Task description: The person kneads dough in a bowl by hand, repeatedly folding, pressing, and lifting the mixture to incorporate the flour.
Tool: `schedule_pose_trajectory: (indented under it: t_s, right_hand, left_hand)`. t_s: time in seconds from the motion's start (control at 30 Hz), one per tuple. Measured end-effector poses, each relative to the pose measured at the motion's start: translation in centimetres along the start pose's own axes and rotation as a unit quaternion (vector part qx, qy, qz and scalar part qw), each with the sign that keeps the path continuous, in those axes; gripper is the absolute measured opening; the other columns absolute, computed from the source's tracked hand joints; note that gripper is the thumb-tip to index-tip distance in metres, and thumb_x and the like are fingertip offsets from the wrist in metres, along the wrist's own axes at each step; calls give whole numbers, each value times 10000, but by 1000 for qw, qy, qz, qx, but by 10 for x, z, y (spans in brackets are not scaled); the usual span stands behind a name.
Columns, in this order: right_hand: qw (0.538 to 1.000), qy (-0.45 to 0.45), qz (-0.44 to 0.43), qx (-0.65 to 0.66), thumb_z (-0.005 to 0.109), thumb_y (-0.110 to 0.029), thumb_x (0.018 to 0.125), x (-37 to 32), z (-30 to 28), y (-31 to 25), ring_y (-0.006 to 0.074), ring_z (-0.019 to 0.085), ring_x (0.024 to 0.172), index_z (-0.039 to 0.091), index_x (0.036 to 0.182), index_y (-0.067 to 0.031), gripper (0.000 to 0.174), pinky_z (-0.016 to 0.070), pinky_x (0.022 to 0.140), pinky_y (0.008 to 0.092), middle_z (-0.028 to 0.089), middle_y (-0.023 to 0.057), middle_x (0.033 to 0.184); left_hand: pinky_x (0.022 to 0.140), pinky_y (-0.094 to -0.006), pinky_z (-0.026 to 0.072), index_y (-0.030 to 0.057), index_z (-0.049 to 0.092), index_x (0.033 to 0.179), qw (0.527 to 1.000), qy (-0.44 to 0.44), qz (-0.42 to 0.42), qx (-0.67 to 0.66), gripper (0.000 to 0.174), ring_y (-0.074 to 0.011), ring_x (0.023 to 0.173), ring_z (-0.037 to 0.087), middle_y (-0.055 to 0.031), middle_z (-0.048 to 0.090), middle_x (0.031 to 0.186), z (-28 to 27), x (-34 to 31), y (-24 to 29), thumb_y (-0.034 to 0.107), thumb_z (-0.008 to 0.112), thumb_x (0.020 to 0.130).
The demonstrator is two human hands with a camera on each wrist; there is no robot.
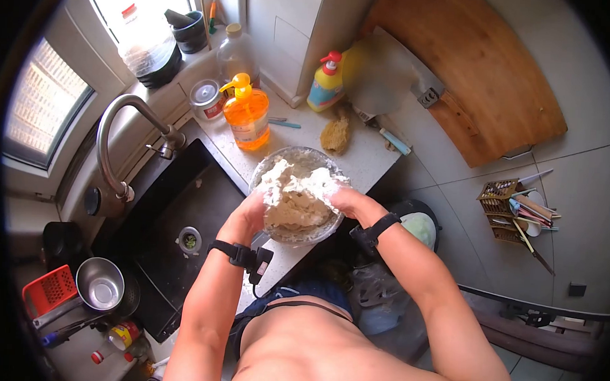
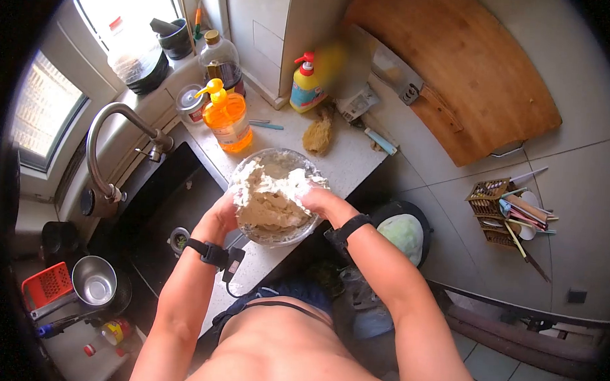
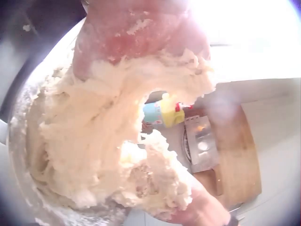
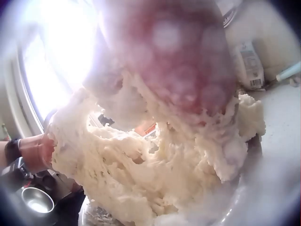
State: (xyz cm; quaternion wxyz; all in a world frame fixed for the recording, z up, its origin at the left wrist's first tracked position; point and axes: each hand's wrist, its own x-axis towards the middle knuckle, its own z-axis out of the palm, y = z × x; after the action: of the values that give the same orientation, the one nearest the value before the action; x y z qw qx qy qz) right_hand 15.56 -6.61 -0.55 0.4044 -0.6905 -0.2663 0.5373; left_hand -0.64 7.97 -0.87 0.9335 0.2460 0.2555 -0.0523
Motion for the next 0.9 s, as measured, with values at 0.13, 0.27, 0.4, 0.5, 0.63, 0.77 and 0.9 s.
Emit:
schedule_pose_trajectory:
  t_s: [0.13, 0.27, 0.4, 0.5, 0.63, 0.77, 0.9]
  right_hand:
    - [999, 7, 15, -35, 452, -112, 830, -4, 2, -14, 172, 481, 983, 501, 1150, -12, 339, 389, 854, 300, 550, 94, 1121]
    - [987, -11, 56, -153, 427, -144, 839, -4, -4, -18, 190, 482, 978, 492, 1149, -7, 345, 396, 839, 322, 548, 110, 1120]
    - [981, 25, 160, -106, 413, -229, 855, -26, 4, -42, 183, 479, 959, 467, 1189, -47, 384, 415, 797, 348, 550, 90, 1108]
    - [965, 37, 232, -117, 428, -225, 846, -51, 13, -81, 208, 481, 987, 489, 1168, -54, 369, 417, 807, 366, 539, 118, 1132]
    - [952, -8, 118, -283, 455, -209, 815, -42, 8, -58, 266, 543, 952, 527, 1116, -54, 347, 434, 796, 381, 563, 187, 1064]
    - [869, -56, -86, -484, 507, -139, 738, -36, 1, -45, 332, 583, 850, 604, 941, -27, 251, 465, 743, 381, 595, 225, 901]
    - [840, -34, -160, -517, 551, -101, 676, -46, -4, -69, 326, 604, 754, 623, 776, -8, 155, 486, 668, 368, 617, 187, 781]
  left_hand:
    - [770, -356, 482, 37, 501, 1141, 994, 30, 45, 90, 351, -190, 897, 570, -88, 576, 1043, 4, -2, 1, 229, 500, 848]
    - [759, -345, 480, 22, 511, 1118, 994, 18, 64, 84, 324, -190, 898, 563, -102, 570, 1041, 28, -12, 14, 161, 478, 827]
    - [795, -347, 461, 18, 515, 1106, 906, -12, 191, 376, 339, -282, 937, 552, -152, 554, 1086, -36, 19, -4, 78, 472, 775]
    - [846, -355, 429, 17, 518, 1101, 844, 3, 273, 461, 368, -342, 994, 510, -172, 542, 1104, -29, 13, -5, 28, 476, 736]
    - [893, -360, 395, 15, 529, 1093, 855, 52, 303, 417, 360, -341, 1035, 483, -171, 539, 1108, 14, -16, -4, 10, 493, 735]
    - [905, -362, 383, 7, 532, 1085, 816, 49, 327, 474, 336, -326, 1034, 485, -165, 538, 1110, 63, -48, 11, 34, 522, 750]
    - [901, -370, 377, 4, 535, 1067, 806, 8, 335, 488, 342, -318, 1016, 493, -160, 546, 1089, 97, -70, 30, 64, 576, 733]
